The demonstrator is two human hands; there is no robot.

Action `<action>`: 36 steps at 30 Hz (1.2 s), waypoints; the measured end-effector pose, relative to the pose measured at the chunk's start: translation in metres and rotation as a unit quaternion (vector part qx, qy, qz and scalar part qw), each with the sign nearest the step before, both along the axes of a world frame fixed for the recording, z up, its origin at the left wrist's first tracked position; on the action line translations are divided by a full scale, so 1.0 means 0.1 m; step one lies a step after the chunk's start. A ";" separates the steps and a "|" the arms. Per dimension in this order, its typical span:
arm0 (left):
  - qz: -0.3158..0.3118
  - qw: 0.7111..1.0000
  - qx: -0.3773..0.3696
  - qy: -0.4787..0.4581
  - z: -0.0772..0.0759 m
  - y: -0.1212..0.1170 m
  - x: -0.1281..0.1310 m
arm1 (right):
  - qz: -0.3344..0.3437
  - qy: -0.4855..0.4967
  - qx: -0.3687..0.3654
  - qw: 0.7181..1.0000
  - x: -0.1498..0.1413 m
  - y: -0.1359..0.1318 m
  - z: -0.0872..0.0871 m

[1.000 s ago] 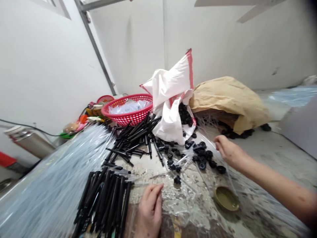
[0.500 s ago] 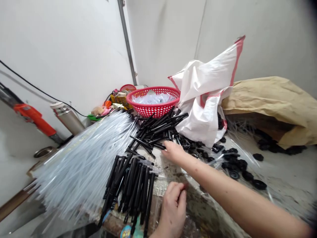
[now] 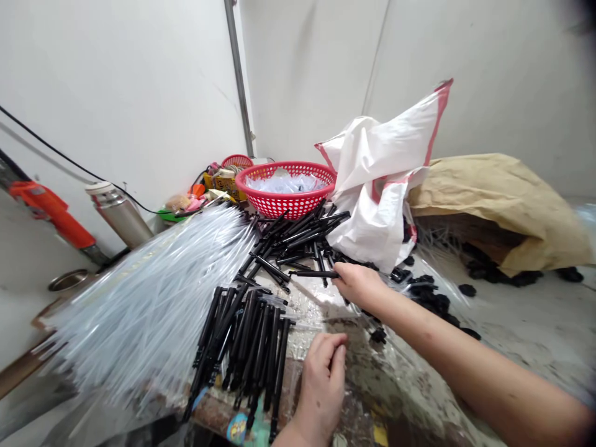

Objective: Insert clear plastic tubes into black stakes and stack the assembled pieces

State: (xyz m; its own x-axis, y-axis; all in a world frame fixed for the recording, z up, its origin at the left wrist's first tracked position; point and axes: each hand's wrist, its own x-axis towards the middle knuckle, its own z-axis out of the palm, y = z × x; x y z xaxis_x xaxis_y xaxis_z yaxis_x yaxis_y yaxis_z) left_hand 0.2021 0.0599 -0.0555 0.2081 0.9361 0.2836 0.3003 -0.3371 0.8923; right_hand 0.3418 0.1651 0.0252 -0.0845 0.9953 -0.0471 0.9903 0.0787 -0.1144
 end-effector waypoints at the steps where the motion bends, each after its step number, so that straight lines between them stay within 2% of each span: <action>1: 0.021 0.999 0.029 0.004 0.00 0.00 -0.01 | 0.002 0.001 0.004 1.000 0.10 -0.13 0.08; 4: 0.102 0.981 0.161 0.045 0.05 -0.04 -0.01 | 0.042 0.031 0.011 0.999 0.37 -0.60 0.24; 6: 0.103 0.958 0.252 0.091 0.10 -0.09 0.02 | 0.086 0.066 0.019 0.994 0.49 -0.95 0.24; 8: 0.031 0.944 0.303 0.127 0.16 -0.16 0.08 | 0.114 0.103 0.021 0.988 0.56 -1.29 0.18; 10: -0.067 0.941 0.303 0.135 0.20 -0.24 0.18 | 0.116 0.150 0.020 0.982 0.61 -1.58 0.12; 13: -0.164 0.957 0.225 0.085 0.21 -0.38 0.34 | 0.040 0.242 0.027 0.969 0.79 -1.91 0.12; 14: -0.175 0.967 0.176 0.055 0.21 -0.43 0.38 | -0.010 0.271 0.034 0.962 0.90 -2.01 0.15; 16: -0.177 0.984 0.033 -0.007 0.21 -0.49 0.45 | -0.128 0.302 0.057 0.943 1.18 -2.18 0.18; 17: -0.172 0.983 -0.052 -0.033 0.22 -0.51 0.47 | -0.178 0.299 0.073 0.935 1.34 -2.26 0.18; 19: -0.162 0.962 -0.205 -0.077 0.24 -0.54 0.52 | -0.233 0.255 0.112 0.932 1.70 -2.42 0.11; 21: -0.154 0.937 -0.291 -0.116 0.28 -0.55 0.56 | -0.241 0.192 0.144 0.940 2.03 -2.55 -0.04; 25: -0.145 0.910 -0.352 -0.166 0.32 -0.58 0.67 | -0.256 0.108 0.160 0.947 2.46 -2.70 -0.30; 28: -0.145 0.896 -0.382 -0.175 0.33 -0.62 0.74 | -0.261 0.097 0.164 0.946 2.57 -2.73 -0.31; 33: -0.123 0.888 -0.404 -0.180 0.35 -0.65 0.76 | -0.243 0.165 0.124 0.948 2.36 -2.62 -0.21; 36: -0.133 0.885 -0.408 -0.182 0.36 -0.65 0.73 | -0.170 0.188 0.115 0.960 2.13 -2.45 -0.22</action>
